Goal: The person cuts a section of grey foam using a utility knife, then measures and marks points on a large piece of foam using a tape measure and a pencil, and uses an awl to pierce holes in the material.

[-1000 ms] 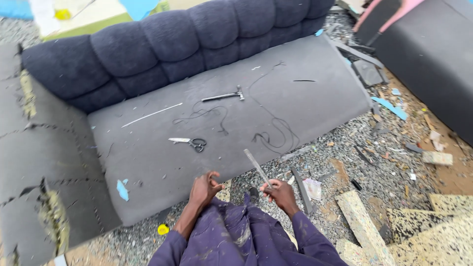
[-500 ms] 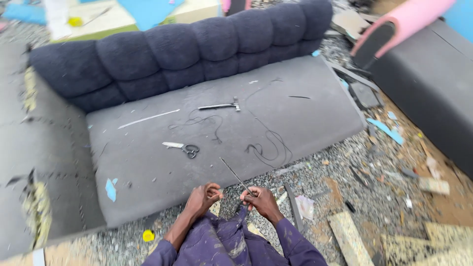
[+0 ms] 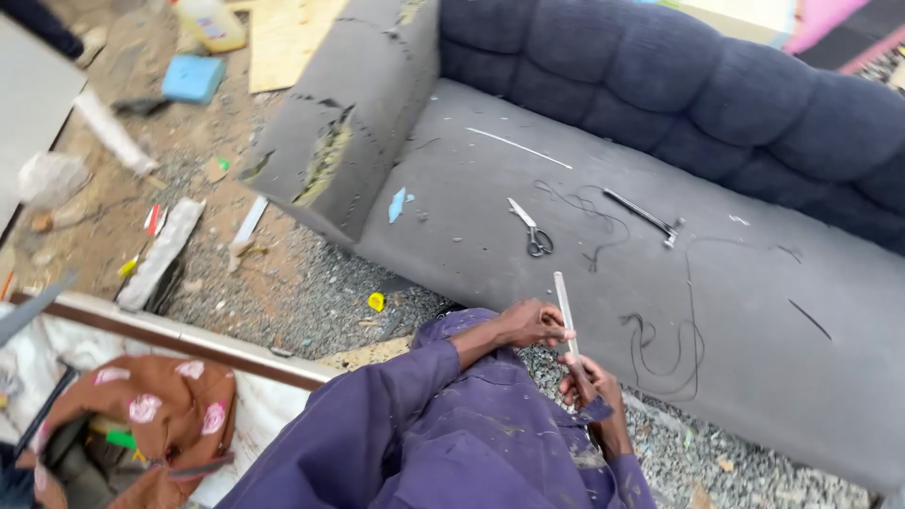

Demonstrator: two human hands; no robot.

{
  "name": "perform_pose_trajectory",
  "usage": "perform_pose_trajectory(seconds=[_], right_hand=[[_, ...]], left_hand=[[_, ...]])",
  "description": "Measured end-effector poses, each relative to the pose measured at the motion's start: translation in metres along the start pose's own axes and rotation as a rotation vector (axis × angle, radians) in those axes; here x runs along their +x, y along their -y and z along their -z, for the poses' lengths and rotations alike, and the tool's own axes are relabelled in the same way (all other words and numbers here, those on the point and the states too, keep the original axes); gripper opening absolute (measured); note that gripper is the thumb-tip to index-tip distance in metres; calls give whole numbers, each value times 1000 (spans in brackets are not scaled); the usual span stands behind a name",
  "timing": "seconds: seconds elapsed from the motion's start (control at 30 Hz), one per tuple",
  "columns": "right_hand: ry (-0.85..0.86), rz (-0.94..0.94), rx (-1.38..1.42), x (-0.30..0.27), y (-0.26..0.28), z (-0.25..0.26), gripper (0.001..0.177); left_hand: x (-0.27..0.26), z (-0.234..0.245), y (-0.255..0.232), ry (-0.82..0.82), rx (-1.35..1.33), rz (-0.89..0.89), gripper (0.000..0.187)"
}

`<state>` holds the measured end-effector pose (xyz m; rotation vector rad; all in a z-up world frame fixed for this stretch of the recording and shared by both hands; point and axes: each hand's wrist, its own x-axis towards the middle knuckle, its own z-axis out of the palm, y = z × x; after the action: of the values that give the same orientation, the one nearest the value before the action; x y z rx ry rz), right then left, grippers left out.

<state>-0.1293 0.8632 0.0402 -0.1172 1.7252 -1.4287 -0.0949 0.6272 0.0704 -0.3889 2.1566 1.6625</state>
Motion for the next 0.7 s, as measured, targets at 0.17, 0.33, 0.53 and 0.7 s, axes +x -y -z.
perform_pose_trajectory(seconds=[0.17,0.33,0.53,0.7], right_hand=[[-95,-57,-186,-20,69,-34,38],[30,-110,31,24,47,-25,34],[-26,-36,-439,52,91,-83,30],[-174,-157,-969,66,131,-151,71]], left_hand=[[24,14,33,-223,-609,17,21],[13,40,36,-256,-780,58,15],[-1,71,56,-225,-749,-70,20],[-14,127,82,-478,-921,29,11]])
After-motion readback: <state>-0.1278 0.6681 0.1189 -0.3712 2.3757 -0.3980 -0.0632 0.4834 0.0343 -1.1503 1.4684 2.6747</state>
